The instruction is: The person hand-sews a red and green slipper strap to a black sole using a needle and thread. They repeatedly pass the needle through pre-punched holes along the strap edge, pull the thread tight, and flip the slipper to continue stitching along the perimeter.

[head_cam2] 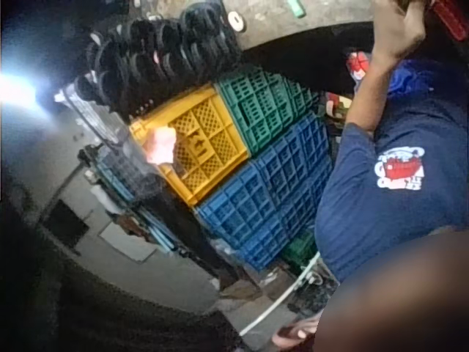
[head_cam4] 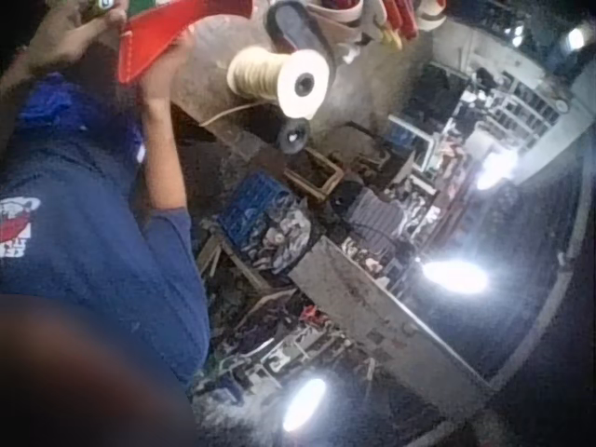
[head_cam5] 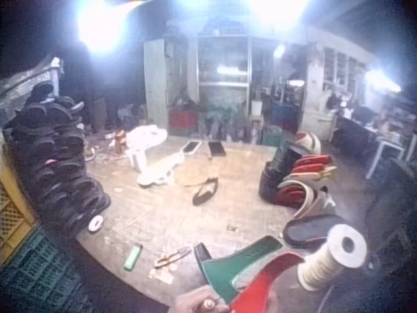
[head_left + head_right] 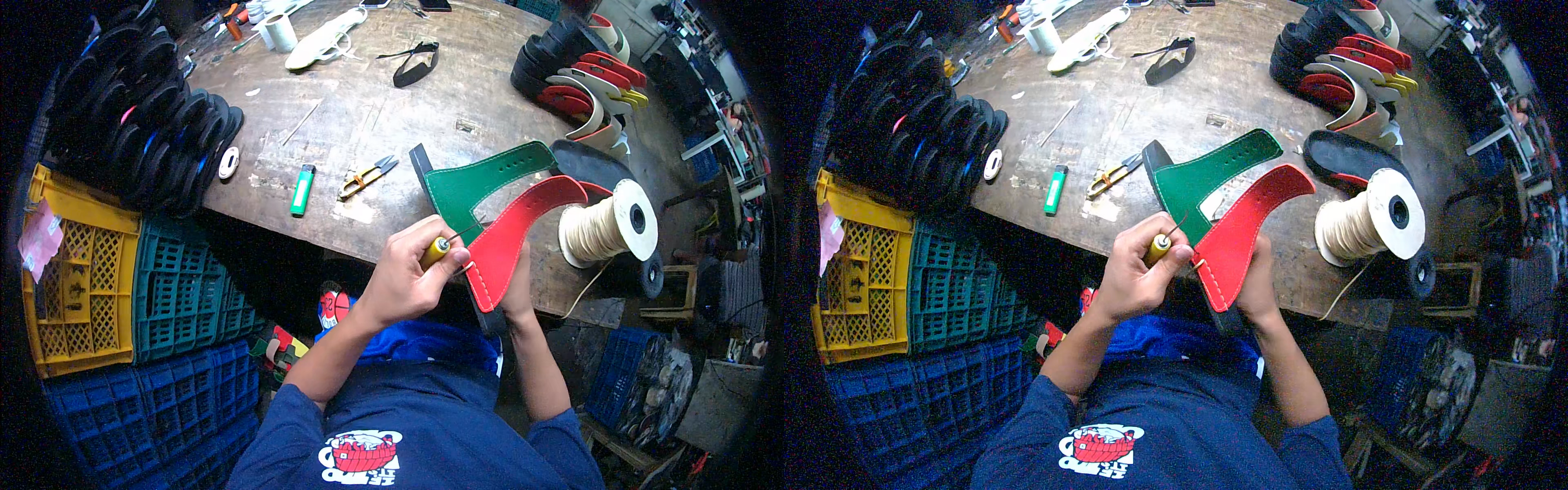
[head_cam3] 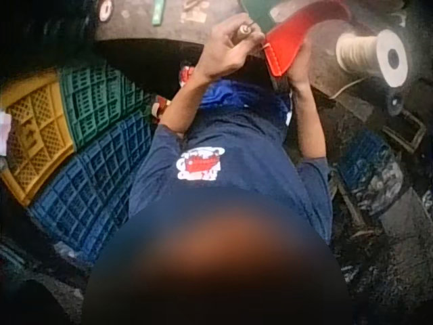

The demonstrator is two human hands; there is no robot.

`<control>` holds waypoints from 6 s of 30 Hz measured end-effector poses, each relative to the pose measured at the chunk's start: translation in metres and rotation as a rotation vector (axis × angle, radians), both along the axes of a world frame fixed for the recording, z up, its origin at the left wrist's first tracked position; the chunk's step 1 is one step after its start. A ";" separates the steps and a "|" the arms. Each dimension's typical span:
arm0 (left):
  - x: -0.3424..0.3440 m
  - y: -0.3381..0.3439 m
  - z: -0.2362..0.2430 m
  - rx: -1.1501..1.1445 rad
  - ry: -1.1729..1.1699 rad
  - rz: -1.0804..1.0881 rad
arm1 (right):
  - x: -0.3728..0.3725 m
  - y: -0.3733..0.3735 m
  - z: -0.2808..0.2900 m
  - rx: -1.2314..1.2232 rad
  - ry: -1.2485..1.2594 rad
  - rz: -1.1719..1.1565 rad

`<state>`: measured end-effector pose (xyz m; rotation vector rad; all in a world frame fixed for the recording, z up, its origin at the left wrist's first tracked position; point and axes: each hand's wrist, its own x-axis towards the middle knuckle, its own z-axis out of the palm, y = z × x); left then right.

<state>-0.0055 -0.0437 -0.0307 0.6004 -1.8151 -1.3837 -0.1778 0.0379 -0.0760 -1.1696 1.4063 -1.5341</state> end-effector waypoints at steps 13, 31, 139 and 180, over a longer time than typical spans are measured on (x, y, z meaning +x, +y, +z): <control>0.005 0.013 0.013 0.111 -0.188 0.048 | 0.002 0.002 -0.016 0.084 -0.153 -0.141; 0.063 0.060 0.016 0.221 -0.210 -0.090 | 0.038 0.040 -0.015 0.059 0.393 -0.355; 0.026 0.042 0.007 -0.082 -0.222 0.154 | 0.026 0.029 -0.027 0.030 0.184 -0.421; -0.036 -0.005 -0.025 -0.095 0.164 -0.039 | -0.030 -0.008 -0.012 0.114 0.540 0.014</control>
